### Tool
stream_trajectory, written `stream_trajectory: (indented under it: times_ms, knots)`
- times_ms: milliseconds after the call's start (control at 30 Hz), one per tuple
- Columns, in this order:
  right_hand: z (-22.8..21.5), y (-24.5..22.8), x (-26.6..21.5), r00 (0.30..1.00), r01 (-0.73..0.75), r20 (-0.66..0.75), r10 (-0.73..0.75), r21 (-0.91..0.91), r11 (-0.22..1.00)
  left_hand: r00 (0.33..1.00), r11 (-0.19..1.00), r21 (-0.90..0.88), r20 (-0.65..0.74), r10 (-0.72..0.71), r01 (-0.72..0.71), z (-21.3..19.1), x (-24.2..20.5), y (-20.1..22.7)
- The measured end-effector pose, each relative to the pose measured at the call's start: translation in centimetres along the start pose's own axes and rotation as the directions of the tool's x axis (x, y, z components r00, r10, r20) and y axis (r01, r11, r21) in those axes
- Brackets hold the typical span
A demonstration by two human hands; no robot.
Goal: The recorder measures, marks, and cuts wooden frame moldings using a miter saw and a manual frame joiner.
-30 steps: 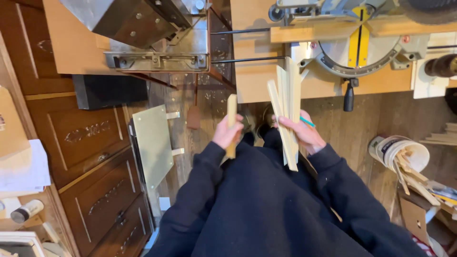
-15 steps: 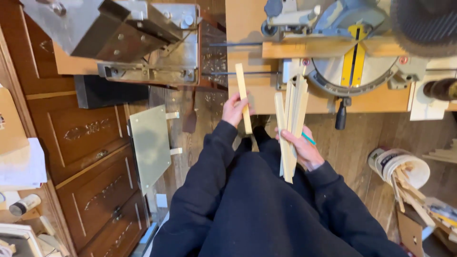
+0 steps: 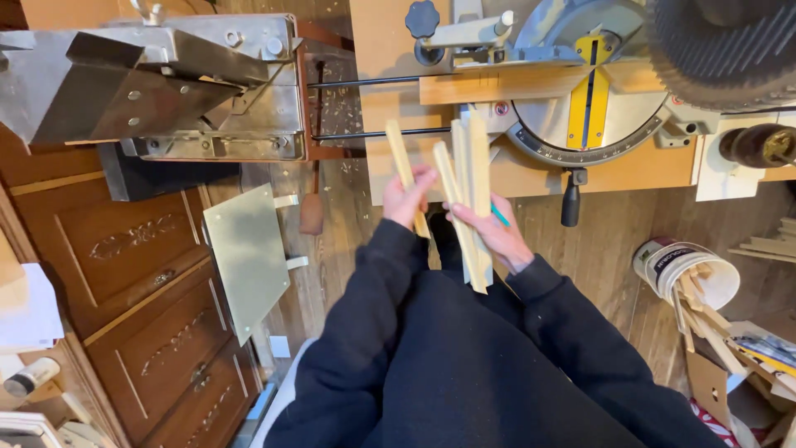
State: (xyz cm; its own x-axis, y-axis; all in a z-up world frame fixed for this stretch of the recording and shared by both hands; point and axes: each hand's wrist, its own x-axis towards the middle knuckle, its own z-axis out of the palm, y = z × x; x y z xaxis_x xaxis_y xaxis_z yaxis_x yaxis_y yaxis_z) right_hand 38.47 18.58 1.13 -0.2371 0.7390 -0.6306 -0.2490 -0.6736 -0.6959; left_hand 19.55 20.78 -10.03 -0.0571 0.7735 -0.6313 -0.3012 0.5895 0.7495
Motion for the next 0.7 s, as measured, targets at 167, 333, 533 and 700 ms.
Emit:
stream_trajectory:
  times_ms: [167,333,533,700]
  knots:
    - [2.3,1.0,1.8,0.997,0.011,0.077,-0.02,0.124,0.992,0.989,0.991,-0.061,-0.085,-0.12,0.115,0.7,-3.6,0.6]
    - [3.5,1.5,2.3,0.989,-0.113,0.094,0.112,0.013,0.993,0.954,0.999,-0.018,-0.296,-0.045,0.042,-2.2,-3.9,-1.1]
    - [0.3,6.5,4.5,0.991,0.032,0.13,-0.005,-0.205,0.978,0.94,0.967,-0.215,-0.336,0.056,-0.135,-4.8,-6.1,2.4]
    - [-0.2,6.7,3.8,0.986,0.168,0.095,-0.138,-0.571,0.804,0.946,0.971,-0.176,-0.307,0.101,-0.161,-7.3,-7.8,3.4]
